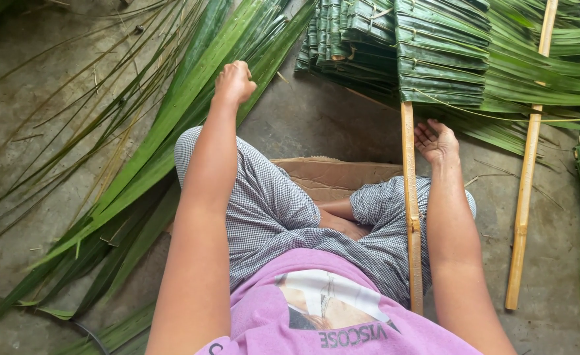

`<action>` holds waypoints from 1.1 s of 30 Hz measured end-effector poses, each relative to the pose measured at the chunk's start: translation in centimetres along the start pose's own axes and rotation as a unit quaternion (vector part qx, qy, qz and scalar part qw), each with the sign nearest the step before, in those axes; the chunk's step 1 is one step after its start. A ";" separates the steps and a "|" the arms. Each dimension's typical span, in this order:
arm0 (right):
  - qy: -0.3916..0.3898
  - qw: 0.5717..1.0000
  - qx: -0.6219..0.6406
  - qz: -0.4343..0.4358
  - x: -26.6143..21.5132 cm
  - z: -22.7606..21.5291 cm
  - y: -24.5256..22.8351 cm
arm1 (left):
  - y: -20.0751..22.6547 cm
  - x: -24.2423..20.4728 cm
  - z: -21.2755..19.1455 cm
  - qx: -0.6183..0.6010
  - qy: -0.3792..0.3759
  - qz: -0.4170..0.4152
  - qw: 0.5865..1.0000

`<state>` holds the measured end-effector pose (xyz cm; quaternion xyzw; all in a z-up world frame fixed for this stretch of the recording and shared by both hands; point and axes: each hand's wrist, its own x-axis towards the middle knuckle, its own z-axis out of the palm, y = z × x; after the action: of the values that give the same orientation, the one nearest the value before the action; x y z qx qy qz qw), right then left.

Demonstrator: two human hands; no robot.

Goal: The person weaves green palm fronds onto a wooden stick by folding each leaf over the stick and securing it with a thin strip of material.

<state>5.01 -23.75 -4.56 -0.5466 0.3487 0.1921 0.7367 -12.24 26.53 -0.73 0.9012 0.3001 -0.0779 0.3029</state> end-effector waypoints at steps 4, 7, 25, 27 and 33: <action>0.000 1.000 -0.009 -0.003 -0.6 0.1 -0.1 | -1.1 2.4 2.8 0.072 -0.005 -0.002 0.997; 0.001 1.000 -0.009 -0.003 1.6 -0.8 0.1 | -2.5 4.4 4.7 0.104 0.031 -0.017 0.994; -0.052 0.999 -0.005 -0.012 5.1 -2.4 0.6 | -2.5 4.0 4.7 0.038 0.050 -0.036 0.997; -0.051 0.999 -0.005 -0.016 5.2 -2.4 0.6 | -2.5 4.0 4.6 0.032 0.044 -0.042 0.998; -0.056 0.998 -0.012 -0.012 4.7 -2.2 0.4 | -2.0 3.3 4.4 -0.009 0.036 -0.041 0.998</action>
<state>7.27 -26.18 -8.64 -0.5480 0.2976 0.2176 0.7509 -10.55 26.82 -6.35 0.8876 0.3483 -0.0547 0.2964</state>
